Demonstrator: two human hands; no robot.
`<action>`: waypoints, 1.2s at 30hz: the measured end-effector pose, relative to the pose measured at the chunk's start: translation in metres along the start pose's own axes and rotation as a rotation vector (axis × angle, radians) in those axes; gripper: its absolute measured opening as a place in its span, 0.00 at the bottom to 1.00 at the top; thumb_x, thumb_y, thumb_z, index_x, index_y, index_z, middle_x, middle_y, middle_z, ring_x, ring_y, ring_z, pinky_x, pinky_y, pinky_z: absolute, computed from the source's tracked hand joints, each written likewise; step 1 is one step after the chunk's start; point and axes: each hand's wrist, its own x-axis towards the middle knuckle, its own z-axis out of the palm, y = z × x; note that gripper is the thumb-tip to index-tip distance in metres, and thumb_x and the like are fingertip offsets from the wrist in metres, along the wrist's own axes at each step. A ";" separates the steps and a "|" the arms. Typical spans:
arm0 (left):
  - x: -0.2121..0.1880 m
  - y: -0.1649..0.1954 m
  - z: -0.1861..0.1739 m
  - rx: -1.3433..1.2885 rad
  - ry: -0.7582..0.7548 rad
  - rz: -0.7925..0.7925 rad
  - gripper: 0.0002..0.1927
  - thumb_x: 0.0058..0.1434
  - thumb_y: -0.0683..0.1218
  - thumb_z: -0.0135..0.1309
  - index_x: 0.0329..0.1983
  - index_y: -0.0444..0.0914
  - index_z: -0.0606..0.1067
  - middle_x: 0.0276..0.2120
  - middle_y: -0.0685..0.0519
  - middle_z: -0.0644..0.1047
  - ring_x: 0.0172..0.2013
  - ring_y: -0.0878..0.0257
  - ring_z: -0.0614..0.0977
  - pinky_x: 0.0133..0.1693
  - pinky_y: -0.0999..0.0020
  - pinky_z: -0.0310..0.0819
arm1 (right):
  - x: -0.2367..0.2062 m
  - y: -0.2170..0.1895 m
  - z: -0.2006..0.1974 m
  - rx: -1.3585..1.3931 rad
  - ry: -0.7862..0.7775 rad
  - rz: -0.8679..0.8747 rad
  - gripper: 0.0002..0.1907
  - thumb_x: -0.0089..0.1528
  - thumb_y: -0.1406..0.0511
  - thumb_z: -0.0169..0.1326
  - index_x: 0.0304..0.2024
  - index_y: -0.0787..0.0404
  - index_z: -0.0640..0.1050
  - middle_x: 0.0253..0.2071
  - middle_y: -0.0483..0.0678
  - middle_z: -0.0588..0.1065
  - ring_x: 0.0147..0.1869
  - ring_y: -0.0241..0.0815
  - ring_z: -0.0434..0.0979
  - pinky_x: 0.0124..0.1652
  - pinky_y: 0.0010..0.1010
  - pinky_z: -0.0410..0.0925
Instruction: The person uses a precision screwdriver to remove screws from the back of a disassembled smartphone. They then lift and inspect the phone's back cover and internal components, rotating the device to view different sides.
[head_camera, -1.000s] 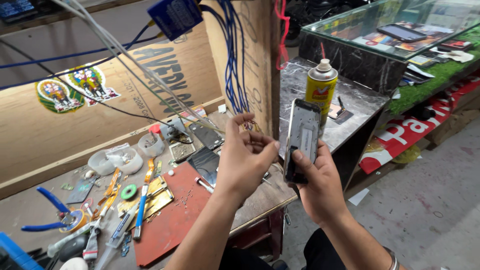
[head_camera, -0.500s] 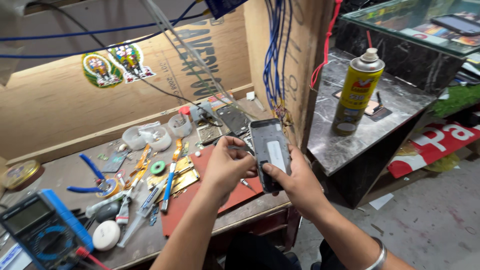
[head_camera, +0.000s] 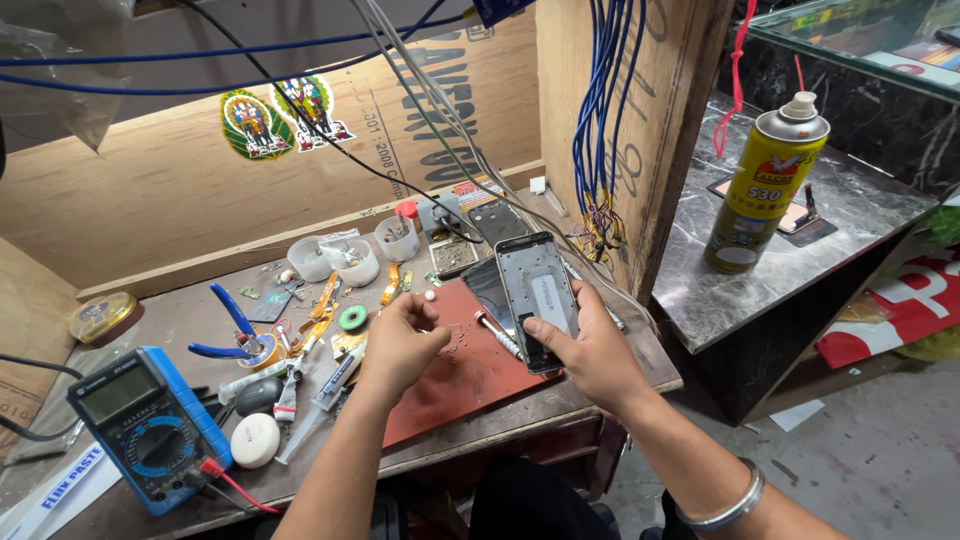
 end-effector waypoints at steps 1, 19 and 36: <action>0.001 -0.003 -0.001 0.107 0.018 0.058 0.12 0.51 0.40 0.64 0.34 0.34 0.73 0.29 0.51 0.80 0.29 0.64 0.80 0.33 0.67 0.77 | -0.001 -0.001 0.000 0.004 0.000 0.004 0.29 0.61 0.65 0.59 0.61 0.66 0.64 0.51 0.50 0.76 0.53 0.35 0.76 0.53 0.28 0.70; -0.043 0.017 0.023 -0.547 -0.244 -0.073 0.14 0.58 0.38 0.60 0.41 0.35 0.67 0.35 0.47 0.80 0.34 0.62 0.84 0.36 0.68 0.83 | -0.007 0.010 0.025 0.119 0.043 0.047 0.28 0.63 0.65 0.57 0.62 0.65 0.62 0.47 0.51 0.77 0.47 0.35 0.78 0.44 0.29 0.72; -0.041 0.016 0.032 -0.464 -0.217 -0.129 0.12 0.53 0.36 0.59 0.34 0.36 0.68 0.28 0.52 0.76 0.27 0.66 0.79 0.29 0.71 0.77 | 0.000 0.022 0.035 0.045 -0.034 -0.037 0.29 0.62 0.65 0.59 0.61 0.66 0.62 0.50 0.52 0.77 0.52 0.35 0.78 0.51 0.27 0.72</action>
